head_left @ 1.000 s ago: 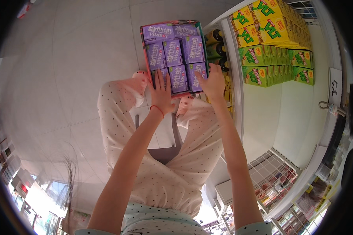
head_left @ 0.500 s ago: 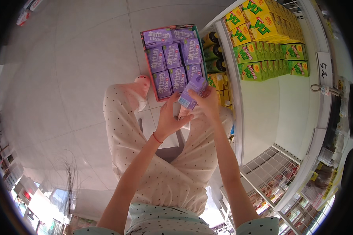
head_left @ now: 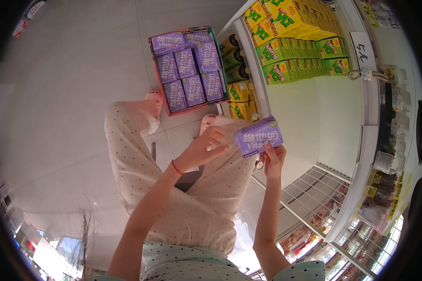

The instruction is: The person sits on the floor and arranges yellow and green juice boxes onto a low shelf. They pick up boxes from a stack on their lap and place them one by one into neat rows on the shelf.

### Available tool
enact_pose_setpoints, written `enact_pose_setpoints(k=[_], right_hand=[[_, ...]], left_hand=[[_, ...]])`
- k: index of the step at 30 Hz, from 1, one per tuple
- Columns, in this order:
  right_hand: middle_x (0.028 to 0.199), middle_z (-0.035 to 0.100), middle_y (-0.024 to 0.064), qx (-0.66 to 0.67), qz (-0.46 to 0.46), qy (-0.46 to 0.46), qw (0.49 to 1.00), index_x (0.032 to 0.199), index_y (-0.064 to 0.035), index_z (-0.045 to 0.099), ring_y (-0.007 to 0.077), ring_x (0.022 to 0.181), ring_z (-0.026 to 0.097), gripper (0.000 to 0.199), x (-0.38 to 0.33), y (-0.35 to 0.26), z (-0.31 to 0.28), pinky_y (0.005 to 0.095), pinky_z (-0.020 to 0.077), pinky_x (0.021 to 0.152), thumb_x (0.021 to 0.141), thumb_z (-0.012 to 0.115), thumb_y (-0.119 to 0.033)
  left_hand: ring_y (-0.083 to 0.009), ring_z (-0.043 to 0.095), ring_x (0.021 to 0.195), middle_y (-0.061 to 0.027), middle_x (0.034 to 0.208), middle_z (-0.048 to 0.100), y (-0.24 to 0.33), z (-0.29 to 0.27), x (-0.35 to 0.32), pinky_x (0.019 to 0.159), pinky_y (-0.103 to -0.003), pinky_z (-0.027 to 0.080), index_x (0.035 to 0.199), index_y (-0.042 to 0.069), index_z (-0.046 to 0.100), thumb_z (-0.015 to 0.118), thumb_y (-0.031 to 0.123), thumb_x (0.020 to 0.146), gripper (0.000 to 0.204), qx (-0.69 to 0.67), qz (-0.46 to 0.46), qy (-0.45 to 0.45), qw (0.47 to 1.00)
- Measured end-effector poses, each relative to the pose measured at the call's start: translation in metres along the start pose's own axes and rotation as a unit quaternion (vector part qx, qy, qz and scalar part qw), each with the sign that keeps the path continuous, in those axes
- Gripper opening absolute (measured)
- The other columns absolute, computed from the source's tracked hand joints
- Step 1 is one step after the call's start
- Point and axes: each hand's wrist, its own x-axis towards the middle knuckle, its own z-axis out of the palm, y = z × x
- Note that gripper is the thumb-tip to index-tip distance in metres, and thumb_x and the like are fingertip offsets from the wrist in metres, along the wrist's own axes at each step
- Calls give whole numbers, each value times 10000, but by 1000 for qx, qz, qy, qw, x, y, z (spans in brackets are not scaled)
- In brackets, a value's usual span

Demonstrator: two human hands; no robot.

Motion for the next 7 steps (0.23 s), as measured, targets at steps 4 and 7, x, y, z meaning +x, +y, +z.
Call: enact_pose_setpoints(k=[4,7], right_hand=[[774,662,73,-219,-174,166,945,933,31,631,140,642,640,202,60,-47,-46,251,533,582,842,728,-120],[934,686,109,-243,-163,214,932,1000,23,649,157,767,667,230,120,-56,-119,307,589,682,842,728,-124]], left_hand=[[-314,596,1032,-162,1133,580,-20,-42,18,865,-406,484,1174,11,490,704,125,794,451,343,47,139,928],[-338,573,1063,-162,1128,586,-38,-63,31,880,-401,473,1148,78,510,691,188,782,423,435,26,178,882]])
